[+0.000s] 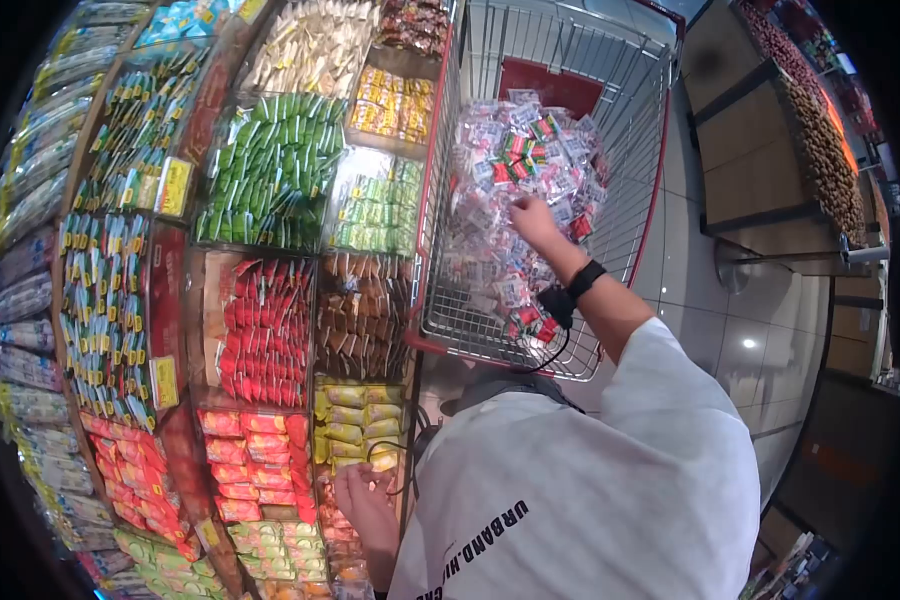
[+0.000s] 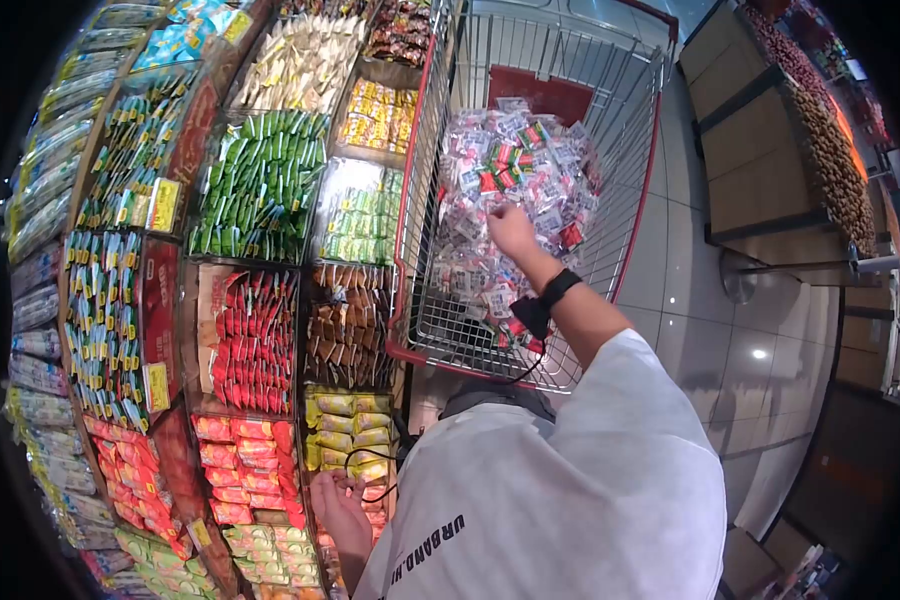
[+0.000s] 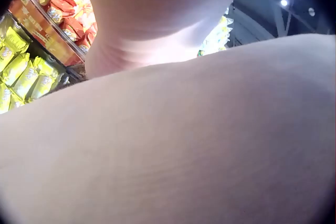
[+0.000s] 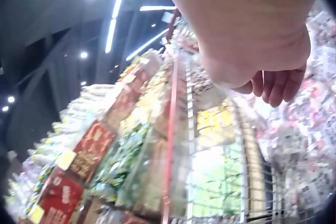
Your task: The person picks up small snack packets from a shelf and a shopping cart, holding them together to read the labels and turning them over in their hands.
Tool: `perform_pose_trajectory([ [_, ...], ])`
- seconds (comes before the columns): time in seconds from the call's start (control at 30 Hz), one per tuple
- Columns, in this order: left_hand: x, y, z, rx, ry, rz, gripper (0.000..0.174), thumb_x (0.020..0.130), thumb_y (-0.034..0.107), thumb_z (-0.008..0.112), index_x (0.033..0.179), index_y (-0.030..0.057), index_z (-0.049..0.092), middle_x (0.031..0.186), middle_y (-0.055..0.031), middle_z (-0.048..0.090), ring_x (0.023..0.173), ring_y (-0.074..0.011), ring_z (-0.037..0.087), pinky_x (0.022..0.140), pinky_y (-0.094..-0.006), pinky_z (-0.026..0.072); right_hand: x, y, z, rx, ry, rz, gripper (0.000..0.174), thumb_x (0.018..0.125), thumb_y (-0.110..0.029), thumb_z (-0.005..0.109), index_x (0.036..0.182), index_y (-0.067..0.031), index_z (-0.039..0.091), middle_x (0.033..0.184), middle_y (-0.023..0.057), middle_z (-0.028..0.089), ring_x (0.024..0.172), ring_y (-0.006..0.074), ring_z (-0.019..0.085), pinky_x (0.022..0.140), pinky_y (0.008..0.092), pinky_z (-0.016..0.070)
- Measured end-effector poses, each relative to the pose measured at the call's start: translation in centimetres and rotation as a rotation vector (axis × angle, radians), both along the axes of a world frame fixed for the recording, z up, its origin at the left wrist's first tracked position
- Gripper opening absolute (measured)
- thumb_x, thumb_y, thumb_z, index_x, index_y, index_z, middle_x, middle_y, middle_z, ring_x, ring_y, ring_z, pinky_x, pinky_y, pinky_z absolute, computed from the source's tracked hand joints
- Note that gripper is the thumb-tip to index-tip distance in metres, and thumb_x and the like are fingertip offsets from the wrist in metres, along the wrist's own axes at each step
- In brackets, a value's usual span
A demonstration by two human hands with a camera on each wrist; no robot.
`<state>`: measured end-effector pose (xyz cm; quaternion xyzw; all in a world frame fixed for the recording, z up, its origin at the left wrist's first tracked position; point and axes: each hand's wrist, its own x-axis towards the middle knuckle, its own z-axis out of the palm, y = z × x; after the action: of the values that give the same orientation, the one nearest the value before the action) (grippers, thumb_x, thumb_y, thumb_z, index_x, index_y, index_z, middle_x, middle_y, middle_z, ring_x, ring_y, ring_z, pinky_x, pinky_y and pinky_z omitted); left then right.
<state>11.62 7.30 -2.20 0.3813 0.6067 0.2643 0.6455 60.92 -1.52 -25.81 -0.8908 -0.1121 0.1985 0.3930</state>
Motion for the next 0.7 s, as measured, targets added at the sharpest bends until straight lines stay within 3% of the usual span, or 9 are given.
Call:
perform_pose_trajectory([
  [0.1,2.4,0.2,0.4,0.011,0.074,-0.035,0.012,0.101,0.018,0.049,0.101,0.0057,0.051,0.096,-0.0053,0.056,0.084,-0.0123,0.055,0.075,-0.0359,0.0541,2.0,-3.6,-7.5,-0.012,0.155,-0.169,0.03,0.081,-0.026,0.061,0.092,0.0003,0.071,0.09,0.026,0.069,0.089,0.0408,0.067,0.082,0.0451,0.053],
  [0.23,5.4,0.6,0.6,0.028,0.37,-0.248,0.013,0.099,0.014,0.049,0.101,0.0017,0.052,0.091,-0.0089,0.059,0.076,-0.0174,0.061,0.066,-0.0297,0.0541,0.9,-6.6,-13.9,-0.45,0.029,0.15,0.025,0.077,-0.021,0.061,0.089,-0.0025,0.073,0.091,0.0256,0.069,0.085,0.0398,0.068,0.076,0.0444,0.0538],
  [0.3,6.3,0.0,0.6,0.0,0.17,-0.183,0.013,0.099,0.013,0.048,0.102,0.0008,0.053,0.09,-0.0096,0.06,0.076,-0.0179,0.062,0.064,-0.0281,0.0546,-0.5,-10.5,-27.4,-0.462,0.051,0.183,0.033,0.081,-0.026,0.063,0.097,0.0016,0.071,0.101,0.0304,0.066,0.099,0.0425,0.065,0.087,0.0469,0.0525],
  [0.4,6.9,-0.4,0.5,-0.002,0.207,-0.222,0.014,0.1,0.013,0.046,0.103,0.0005,0.054,0.091,-0.0097,0.06,0.077,-0.018,0.063,0.067,-0.0293,0.0564,-5.0,-10.8,-20.5,-0.416,0.27,-0.173,0.031,0.082,-0.024,0.063,0.094,0.0035,0.071,0.097,0.03,0.067,0.097,0.0429,0.066,0.086,0.0484,0.0526],
  [0.5,7.5,-0.7,0.8,-0.008,0.302,-0.271,0.016,0.101,0.013,0.045,0.104,0.0001,0.054,0.091,-0.0103,0.06,0.077,-0.0177,0.063,0.07,-0.0315,0.0582,-8.1,-11.8,-21.9,-0.552,0.082,0.117,0.028,0.079,-0.023,0.066,0.089,0.003,0.072,0.092,0.0265,0.069,0.093,0.0422,0.067,0.086,0.0484,0.0525],
  [0.57,7.5,-0.9,0.7,-0.022,0.291,-0.244,0.016,0.101,0.013,0.045,0.104,0.0003,0.053,0.091,-0.0104,0.06,0.077,-0.0176,0.063,0.07,-0.0325,0.0582,-9.6,-8.0,-12.1,-0.509,0.218,-0.192,0.023,0.08,-0.018,0.063,0.085,0.002,0.072,0.09,0.024,0.07,0.09,0.0391,0.069,0.082,0.0475,0.054],
  [0.63,7.2,-1.0,0.5,-0.049,0.254,-0.243,0.017,0.102,0.016,0.044,0.105,0.0031,0.054,0.096,-0.0084,0.06,0.081,-0.0162,0.062,0.072,-0.0311,0.0566,-11.0,-8.5,-13.7,-0.571,0.208,0.242,0.031,0.078,-0.021,0.064,0.098,0.0027,0.068,0.09,0.0252,0.068,0.091,0.0396,0.067,0.081,0.0456,0.0544],
  [0.67,7.2,-1.2,0.5,-0.051,0.259,-0.238,0.017,0.102,0.016,0.044,0.105,0.0031,0.054,0.096,-0.0084,0.06,0.081,-0.0162,0.062,0.072,-0.0311,0.0566,-11.4,-9.2,-16.1,-0.769,0.0,0.839,0.028,0.081,-0.025,0.064,0.093,-0.0002,0.069,0.087,0.0253,0.067,0.089,0.0385,0.067,0.079,0.0446,0.0544],
  [0.7,7.3,-1.2,0.3,-0.051,0.266,-0.22,0.016,0.102,0.014,0.044,0.105,0.002,0.054,0.094,-0.009,0.06,0.08,-0.0169,0.062,0.072,-0.0322,0.0578,-11.9,-10.1,-17.6,-0.768,0.002,0.844,0.028,0.081,-0.025,0.064,0.093,-0.0002,0.069,0.087,0.0253,0.067,0.089,0.0385,0.067,0.079,0.0446,0.0544],
])
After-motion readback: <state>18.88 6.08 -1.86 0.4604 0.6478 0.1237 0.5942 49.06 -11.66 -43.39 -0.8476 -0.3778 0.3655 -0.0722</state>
